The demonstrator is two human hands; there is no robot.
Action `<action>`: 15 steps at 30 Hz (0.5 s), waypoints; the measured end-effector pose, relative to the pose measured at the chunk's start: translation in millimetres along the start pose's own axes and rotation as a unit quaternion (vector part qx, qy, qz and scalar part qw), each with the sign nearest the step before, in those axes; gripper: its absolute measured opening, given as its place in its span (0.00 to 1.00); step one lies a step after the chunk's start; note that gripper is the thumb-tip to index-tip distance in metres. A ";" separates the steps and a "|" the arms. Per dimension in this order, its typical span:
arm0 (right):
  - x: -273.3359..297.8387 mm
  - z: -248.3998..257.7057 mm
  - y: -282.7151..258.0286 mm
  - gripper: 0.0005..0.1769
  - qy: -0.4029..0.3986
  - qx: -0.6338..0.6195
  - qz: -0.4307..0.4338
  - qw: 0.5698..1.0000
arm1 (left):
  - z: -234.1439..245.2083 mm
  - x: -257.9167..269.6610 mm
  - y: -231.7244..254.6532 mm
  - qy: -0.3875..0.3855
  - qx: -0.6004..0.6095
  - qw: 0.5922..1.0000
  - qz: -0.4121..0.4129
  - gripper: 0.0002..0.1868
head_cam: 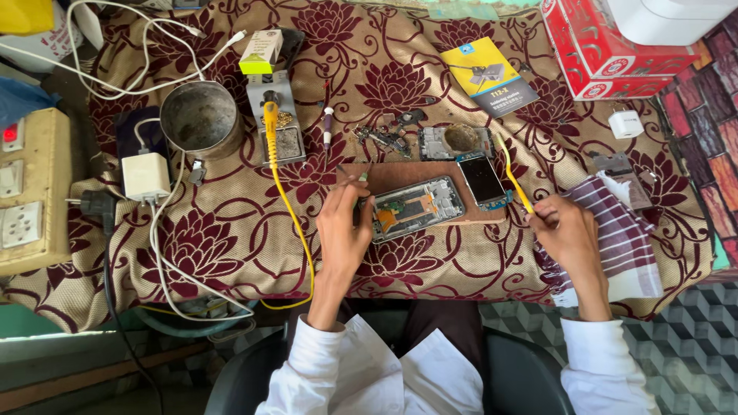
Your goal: The person uses a hot air gun to heat a disassembled mobile phone on a workbench, then switches to a toothbrush to clean the phone's internal components. The person continues to alternate between heating and cleaning the phone parts.
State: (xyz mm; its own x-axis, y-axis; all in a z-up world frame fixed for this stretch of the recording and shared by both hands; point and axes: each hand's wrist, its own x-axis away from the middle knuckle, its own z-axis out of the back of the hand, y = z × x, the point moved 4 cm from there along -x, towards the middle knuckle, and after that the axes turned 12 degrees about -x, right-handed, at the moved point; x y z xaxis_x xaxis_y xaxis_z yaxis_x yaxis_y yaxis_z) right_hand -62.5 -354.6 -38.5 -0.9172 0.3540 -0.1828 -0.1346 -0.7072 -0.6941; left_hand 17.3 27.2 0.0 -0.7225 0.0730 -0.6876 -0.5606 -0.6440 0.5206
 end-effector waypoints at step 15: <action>11.4 24.1 33.7 0.21 0.003 -0.315 -0.115 0.942 | -24.6 -0.1 29.9 -0.159 -0.086 0.982 -0.064 0.12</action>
